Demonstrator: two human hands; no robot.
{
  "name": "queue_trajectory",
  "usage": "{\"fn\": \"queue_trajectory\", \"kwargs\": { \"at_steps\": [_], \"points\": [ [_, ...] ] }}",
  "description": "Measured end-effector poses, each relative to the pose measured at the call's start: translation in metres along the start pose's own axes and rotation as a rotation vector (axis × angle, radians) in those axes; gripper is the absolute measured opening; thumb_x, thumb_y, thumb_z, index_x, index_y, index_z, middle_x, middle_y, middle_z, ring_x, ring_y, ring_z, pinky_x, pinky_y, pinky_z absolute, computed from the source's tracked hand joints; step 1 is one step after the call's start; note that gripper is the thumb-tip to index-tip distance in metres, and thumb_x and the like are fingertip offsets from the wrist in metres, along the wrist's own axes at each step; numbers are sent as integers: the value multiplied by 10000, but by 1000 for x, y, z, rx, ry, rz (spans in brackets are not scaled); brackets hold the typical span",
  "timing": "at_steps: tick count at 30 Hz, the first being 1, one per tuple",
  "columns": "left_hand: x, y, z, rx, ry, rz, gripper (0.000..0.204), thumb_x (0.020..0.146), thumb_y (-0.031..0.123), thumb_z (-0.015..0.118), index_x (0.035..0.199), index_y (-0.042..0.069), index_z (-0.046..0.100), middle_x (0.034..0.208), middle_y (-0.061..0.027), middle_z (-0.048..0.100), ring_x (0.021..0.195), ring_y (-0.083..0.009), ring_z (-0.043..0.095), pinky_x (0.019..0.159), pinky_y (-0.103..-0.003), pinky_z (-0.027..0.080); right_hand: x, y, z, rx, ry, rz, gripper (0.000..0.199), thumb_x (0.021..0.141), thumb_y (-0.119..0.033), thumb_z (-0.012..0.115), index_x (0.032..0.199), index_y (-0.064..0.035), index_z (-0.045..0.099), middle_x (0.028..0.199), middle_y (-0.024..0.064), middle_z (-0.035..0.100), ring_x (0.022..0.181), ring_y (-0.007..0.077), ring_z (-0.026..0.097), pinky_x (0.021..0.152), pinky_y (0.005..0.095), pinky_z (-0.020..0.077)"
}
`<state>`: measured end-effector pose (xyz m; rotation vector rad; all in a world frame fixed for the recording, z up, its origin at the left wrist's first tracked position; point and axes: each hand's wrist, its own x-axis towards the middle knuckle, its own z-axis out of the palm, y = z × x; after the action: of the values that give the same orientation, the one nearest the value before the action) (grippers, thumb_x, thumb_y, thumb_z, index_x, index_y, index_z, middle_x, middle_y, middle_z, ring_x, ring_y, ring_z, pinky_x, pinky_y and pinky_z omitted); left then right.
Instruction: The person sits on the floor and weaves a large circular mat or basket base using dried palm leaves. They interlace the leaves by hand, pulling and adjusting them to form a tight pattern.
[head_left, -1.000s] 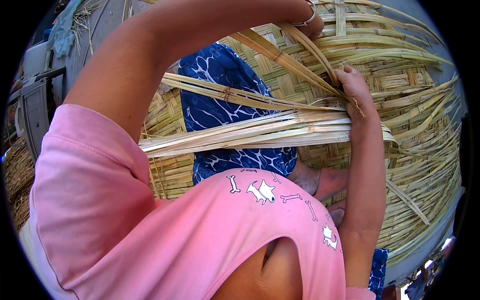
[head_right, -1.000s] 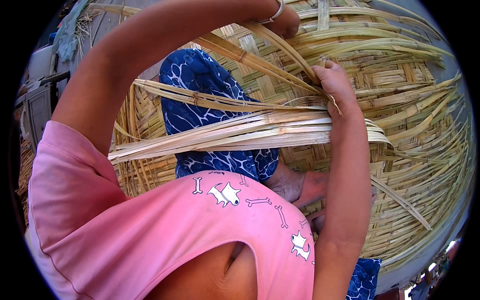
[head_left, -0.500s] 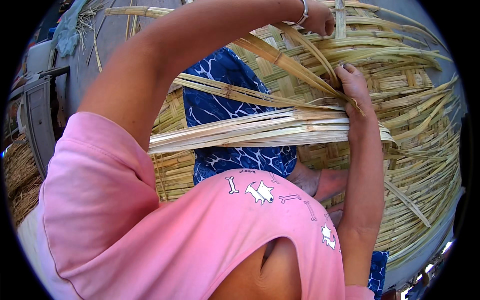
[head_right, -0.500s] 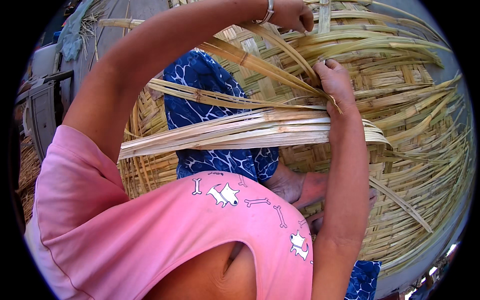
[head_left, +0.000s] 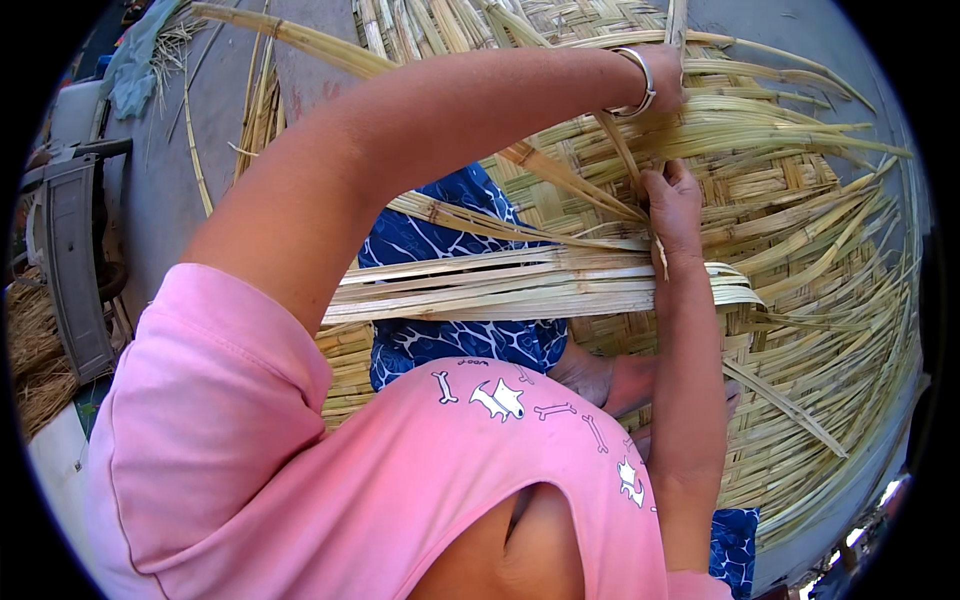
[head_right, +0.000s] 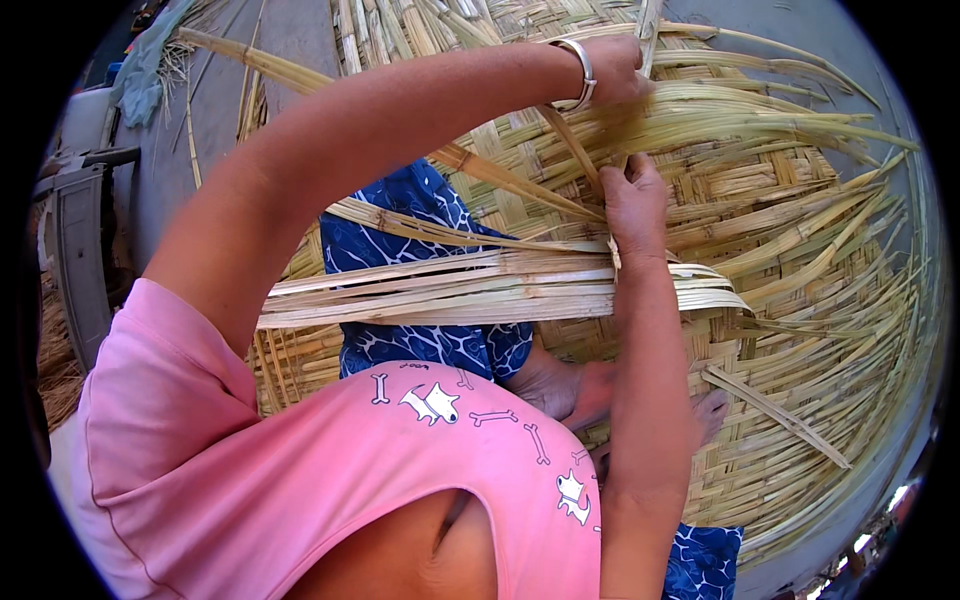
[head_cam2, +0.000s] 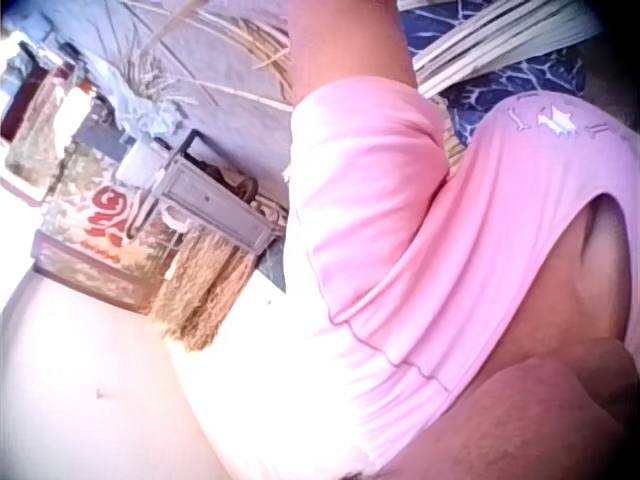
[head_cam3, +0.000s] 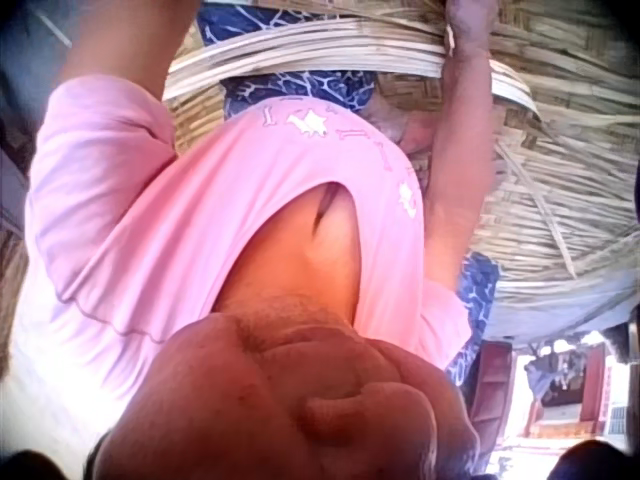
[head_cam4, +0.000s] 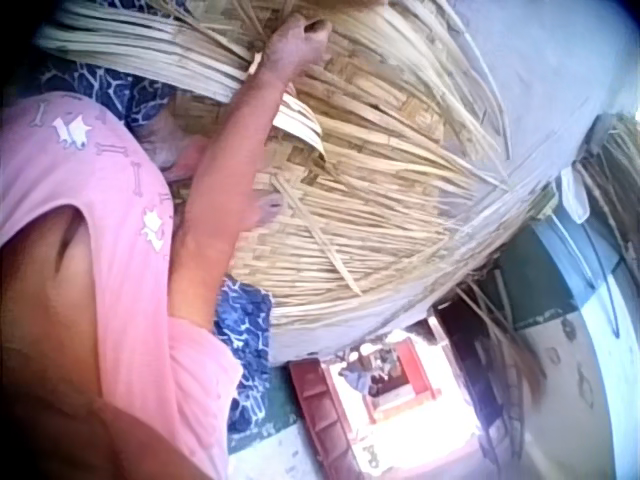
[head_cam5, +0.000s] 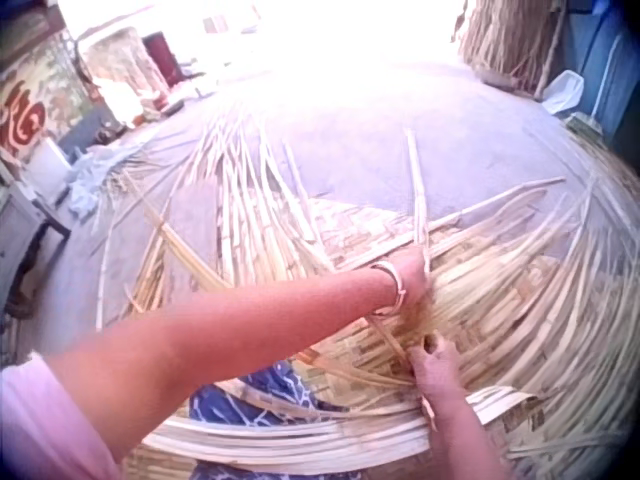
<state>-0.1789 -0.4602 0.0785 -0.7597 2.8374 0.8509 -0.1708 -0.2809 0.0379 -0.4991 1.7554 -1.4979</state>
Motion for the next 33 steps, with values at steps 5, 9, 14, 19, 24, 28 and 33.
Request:
{"fn": "queue_trajectory", "kwargs": {
  "at_steps": [5, 9, 14, 19, 24, 28, 33],
  "points": [
    [6, 6, -17, -611, -150, -367, 546, 727, 484, 700, 1002, 14, 652, 877, -91, 637, 711, -189, 597, 671, -312, 505, -7, -8, 4, 19, -12, -40, 241, 774, -50, 552, 1000, 35, 563, 900, 65, 613, 799, 113, 532, 752, 252, 437],
    [-5, 10, -22, -551, -113, -49, 559, 697, 454, 743, 1086, 64, 647, 936, -71, 631, 815, -185, 589, 695, -304, 500, -7, -16, 5, -70, 3, 0, 240, 779, -102, 554, 969, 42, 567, 896, 88, 621, 799, 137, 539, 749, 268, 437],
    [-9, 14, -29, -280, -160, 90, 470, 705, 342, 723, 1073, 58, 650, 982, -90, 669, 877, -186, 622, 780, -310, 492, 8, -4, 0, -229, 75, 84, 256, 775, -179, 559, 878, 55, 585, 799, 110, 621, 748, 169, 548, 700, 292, 445],
    [-2, 1, -20, 73, -81, 141, 346, 727, 312, 685, 1012, 116, 672, 922, -72, 680, 859, -230, 639, 775, -349, 499, -2, -13, 4, -203, 225, 81, 223, 757, -167, 575, 799, 50, 605, 742, 109, 623, 662, 161, 547, 640, 296, 454],
    [-3, 3, 4, 305, -95, 72, 239, 761, 275, 622, 970, 167, 664, 926, -65, 669, 888, -256, 631, 756, -380, 497, -8, -8, 4, -48, 281, 39, 218, 744, -166, 595, 754, 52, 598, 731, 99, 623, 635, 149, 541, 621, 288, 453],
    [-6, -5, 17, 152, -43, 129, 257, 765, 211, 601, 1007, 136, 642, 952, -106, 659, 928, -291, 616, 789, -397, 486, -12, -11, 6, -149, 337, 1, 234, 748, -167, 612, 810, 58, 592, 751, 90, 626, 661, 131, 530, 648, 293, 455],
    [-17, 7, 14, 177, -195, 301, 266, 759, 155, 593, 1010, 78, 634, 950, -151, 653, 930, -323, 615, 791, -414, 487, -16, -8, 8, -107, 378, -64, 261, 759, -169, 627, 879, 58, 581, 771, 92, 627, 684, 121, 523, 668, 298, 456]
  ]
}}
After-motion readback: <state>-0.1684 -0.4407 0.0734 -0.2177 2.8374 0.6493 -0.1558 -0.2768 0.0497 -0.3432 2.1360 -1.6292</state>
